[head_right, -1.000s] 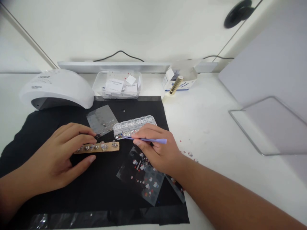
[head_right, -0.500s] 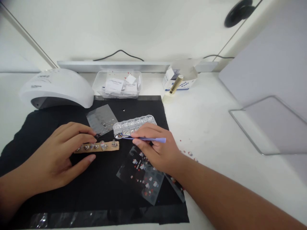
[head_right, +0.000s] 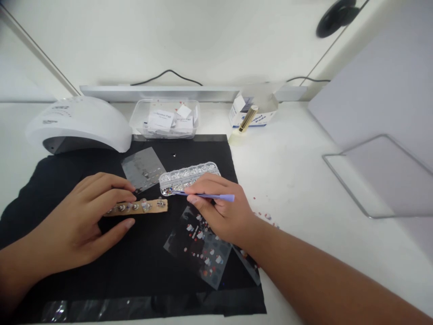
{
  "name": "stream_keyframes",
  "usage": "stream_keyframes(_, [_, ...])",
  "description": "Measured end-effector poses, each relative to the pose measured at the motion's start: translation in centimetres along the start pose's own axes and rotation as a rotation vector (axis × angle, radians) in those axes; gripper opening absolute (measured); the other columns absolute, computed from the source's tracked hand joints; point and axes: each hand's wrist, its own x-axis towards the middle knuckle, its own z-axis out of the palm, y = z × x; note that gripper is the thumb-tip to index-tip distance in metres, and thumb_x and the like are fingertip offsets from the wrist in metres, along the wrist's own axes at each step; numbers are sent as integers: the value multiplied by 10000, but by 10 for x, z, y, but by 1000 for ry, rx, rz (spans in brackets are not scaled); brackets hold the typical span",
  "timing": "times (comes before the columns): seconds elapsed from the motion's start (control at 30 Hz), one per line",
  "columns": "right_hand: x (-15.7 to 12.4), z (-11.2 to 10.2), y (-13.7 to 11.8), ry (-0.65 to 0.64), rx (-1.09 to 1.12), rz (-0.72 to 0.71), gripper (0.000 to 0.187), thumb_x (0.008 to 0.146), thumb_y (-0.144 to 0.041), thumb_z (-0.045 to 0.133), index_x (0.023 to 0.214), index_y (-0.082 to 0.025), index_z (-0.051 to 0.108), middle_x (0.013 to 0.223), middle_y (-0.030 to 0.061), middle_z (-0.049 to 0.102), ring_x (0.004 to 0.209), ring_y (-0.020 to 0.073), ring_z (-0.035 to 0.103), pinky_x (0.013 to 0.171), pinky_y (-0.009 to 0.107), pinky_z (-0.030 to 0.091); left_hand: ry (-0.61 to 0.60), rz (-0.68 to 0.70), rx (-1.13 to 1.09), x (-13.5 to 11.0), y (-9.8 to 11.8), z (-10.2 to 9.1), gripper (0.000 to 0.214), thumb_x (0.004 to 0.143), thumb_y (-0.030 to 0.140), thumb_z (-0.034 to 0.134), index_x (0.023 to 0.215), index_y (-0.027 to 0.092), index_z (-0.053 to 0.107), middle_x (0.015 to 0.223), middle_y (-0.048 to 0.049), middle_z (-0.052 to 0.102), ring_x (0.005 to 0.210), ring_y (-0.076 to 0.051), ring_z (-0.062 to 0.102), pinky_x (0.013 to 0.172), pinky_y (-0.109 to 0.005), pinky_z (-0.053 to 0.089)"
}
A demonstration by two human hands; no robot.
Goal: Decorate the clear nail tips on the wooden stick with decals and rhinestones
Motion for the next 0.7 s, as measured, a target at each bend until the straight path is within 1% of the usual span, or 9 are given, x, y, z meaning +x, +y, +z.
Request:
stream_keyframes(0.23, [0, 0, 0, 12, 0, -23, 136, 878, -112, 613, 914, -207, 704, 813, 32, 713, 734, 141, 680, 653, 272, 582, -14, 25, 5, -1, -2, 1, 144, 873, 237, 546, 1013, 212, 570, 1109, -77, 600, 985, -269, 542, 864, -486, 415])
stream_keyframes(0.37, [0, -1, 1, -8, -22, -6, 127, 884, -137, 614, 921, -220, 704, 823, 33, 720, 736, 156, 687, 632, 293, 589, -12, 26, 19, -1, -1, 0, 142, 881, 241, 545, 1019, 212, 565, 1107, -75, 599, 981, -262, 542, 866, -487, 422])
stream_keyframes(0.53, [0, 0, 1, -8, -18, -1, 131, 885, -137, 614, 931, -223, 702, 824, 33, 722, 737, 156, 689, 629, 296, 592, -27, -3, 1, 0, 1, -1, 138, 875, 253, 541, 1002, 219, 581, 1110, -83, 614, 993, -270, 548, 879, -502, 431])
stream_keyframes(0.7, [-1, 0, 0, -13, -21, 9, 141, 890, -144, 607, 939, -236, 703, 838, 28, 728, 741, 161, 694, 629, 304, 592, -16, -11, 11, 1, 1, -1, 139, 861, 256, 553, 979, 214, 612, 1097, -77, 631, 975, -270, 572, 878, -487, 447])
